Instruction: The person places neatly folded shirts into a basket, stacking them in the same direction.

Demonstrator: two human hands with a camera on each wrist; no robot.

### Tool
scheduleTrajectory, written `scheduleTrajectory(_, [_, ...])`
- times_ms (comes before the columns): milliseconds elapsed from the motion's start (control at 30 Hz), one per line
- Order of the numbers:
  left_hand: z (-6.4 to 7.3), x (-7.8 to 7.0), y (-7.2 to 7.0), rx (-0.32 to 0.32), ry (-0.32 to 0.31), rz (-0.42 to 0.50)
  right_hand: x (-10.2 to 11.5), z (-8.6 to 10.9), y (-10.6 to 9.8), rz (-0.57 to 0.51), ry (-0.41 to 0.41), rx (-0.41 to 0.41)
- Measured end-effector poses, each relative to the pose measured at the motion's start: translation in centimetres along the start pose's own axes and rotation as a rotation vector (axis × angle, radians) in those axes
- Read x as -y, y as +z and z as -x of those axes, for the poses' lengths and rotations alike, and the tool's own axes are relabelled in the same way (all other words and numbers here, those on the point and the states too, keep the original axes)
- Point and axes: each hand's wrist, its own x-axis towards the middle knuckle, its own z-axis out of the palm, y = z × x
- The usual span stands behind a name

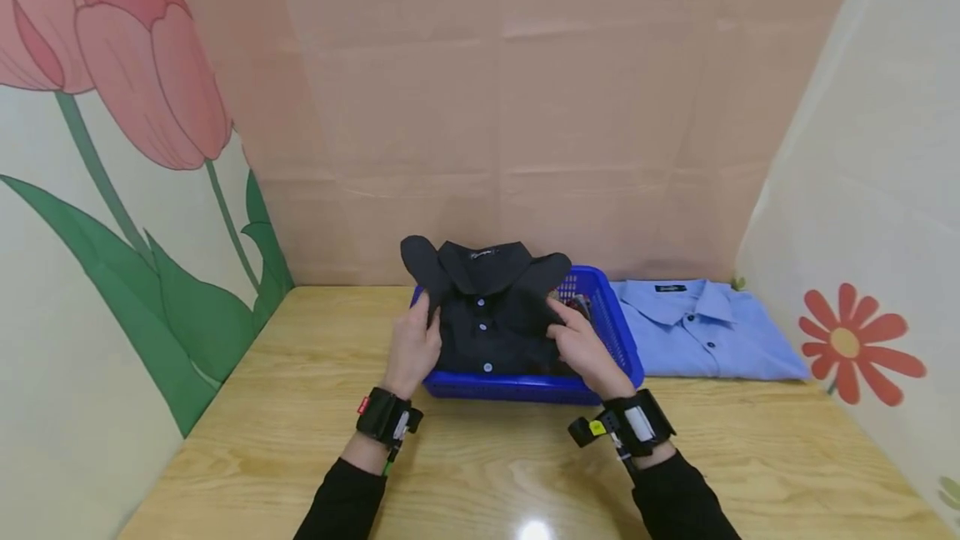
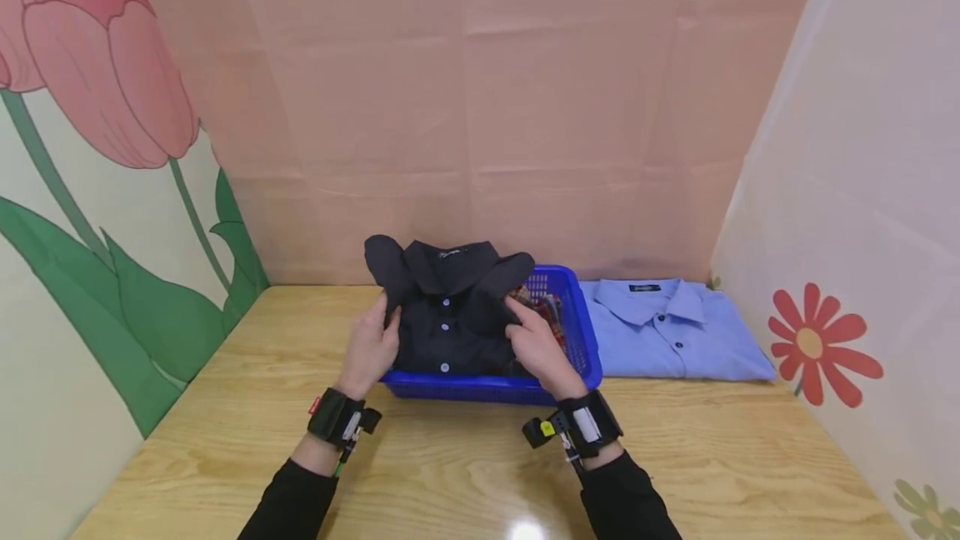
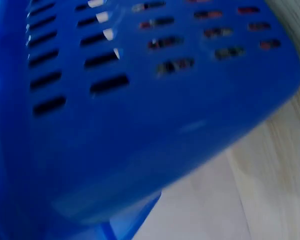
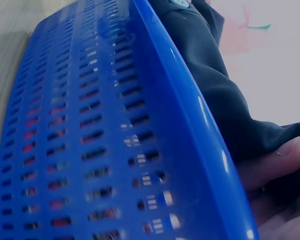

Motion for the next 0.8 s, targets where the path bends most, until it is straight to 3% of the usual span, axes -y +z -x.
scheduleTrajectory(167, [-0.2, -0.3, 0.6, 0.044, -0.006, -0.019, -0.4, 0.1, -1.0, 0.027, 0.015, -0.027])
scheduleTrajectory(433, [-1.1, -0.7, 1.5, 0.208, 0.020, -0.087, -0.9, 0.2, -2.7, 0.081, -0.002, -0.029])
scheduleTrajectory(633, [-0.8, -0.7, 1.7, 0.244, 0.010, -0.089, -1.4, 0.6, -3.3, 0.114, 0.021, -0.003])
scheduleTrajectory(800, [-0.6, -0.6, 1.8, 0.297, 0.039, -0.139, -1.7, 0.7, -3.7, 0.135, 0.047, -0.001])
